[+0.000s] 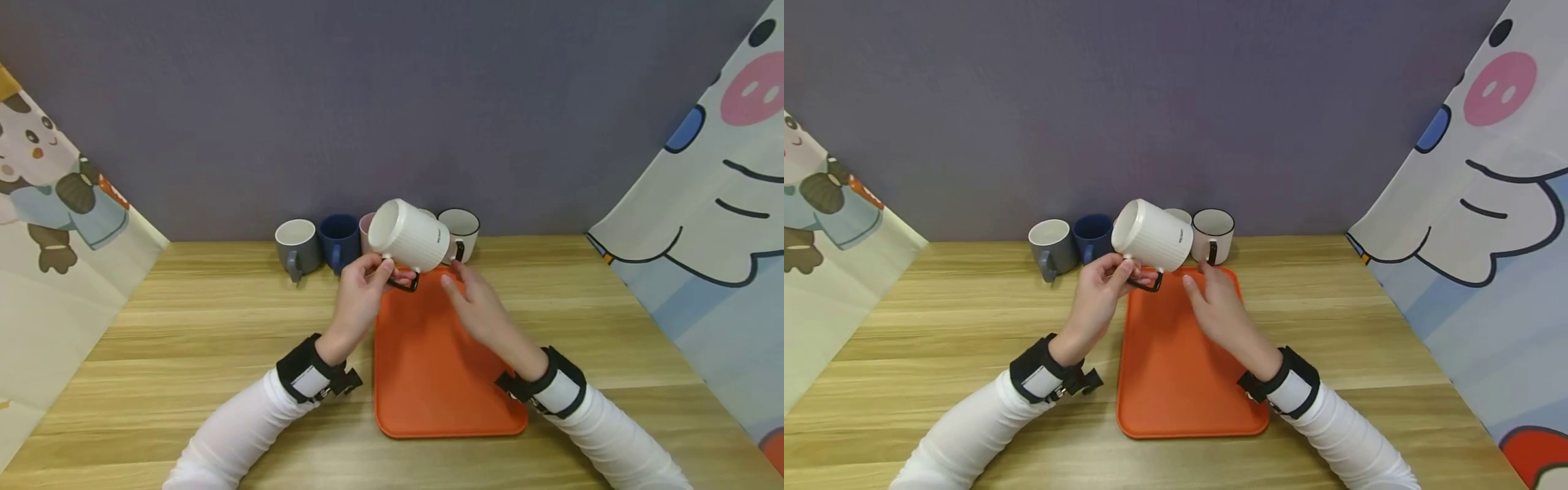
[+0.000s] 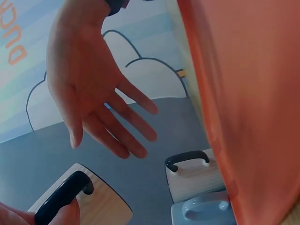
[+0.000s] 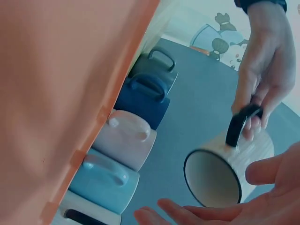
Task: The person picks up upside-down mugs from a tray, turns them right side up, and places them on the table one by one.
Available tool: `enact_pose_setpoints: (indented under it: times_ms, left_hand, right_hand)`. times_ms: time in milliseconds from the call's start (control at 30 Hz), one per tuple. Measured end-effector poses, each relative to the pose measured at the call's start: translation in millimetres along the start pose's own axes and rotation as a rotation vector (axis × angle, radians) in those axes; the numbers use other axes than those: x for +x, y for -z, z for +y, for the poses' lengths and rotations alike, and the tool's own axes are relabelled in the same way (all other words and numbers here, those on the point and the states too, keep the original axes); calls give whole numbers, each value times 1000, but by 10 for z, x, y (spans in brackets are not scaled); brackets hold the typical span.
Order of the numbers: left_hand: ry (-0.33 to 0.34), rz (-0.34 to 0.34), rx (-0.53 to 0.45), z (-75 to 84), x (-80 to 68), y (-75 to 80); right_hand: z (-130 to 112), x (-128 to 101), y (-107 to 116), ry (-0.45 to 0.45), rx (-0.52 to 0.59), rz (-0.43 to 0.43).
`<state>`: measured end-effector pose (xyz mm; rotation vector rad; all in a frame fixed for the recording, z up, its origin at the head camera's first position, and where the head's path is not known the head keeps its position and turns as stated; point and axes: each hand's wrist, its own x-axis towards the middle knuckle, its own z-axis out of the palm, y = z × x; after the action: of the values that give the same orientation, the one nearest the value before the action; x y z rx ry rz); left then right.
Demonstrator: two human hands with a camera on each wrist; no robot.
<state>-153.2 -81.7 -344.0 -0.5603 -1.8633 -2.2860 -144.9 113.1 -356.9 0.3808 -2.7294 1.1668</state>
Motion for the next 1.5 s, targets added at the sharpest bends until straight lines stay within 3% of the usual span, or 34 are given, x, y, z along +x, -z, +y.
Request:
enact_pose_setpoints:
  times_ms: [333,533,700,1000,1167,1333,1500]
  left_hand:
    - [-52,35,-46,19,111,-122]
    - [-54,59,-117,22,164,-236]
    - [-53,89,-173,21,196,-332]
    - [-24,139,-155,43,224,-458]
    - [-22,128,-164,31,216,-460]
    - [-47,108,-139,6,211,-444]
    - [-134,131,81,-21,205,-427]
  right_hand:
    - [-91,15,-99,90,27,43]
    - [-107,73,-99,18,95,27]
    - [-116,148,-89,-32,150,74]
    - [-173,230,-102,38,458,131]
    - [-177,233,-88,-14,615,113]
    - [-162,231,-76,-97,720,98]
    - [-164,231,-49,-132,755,110]
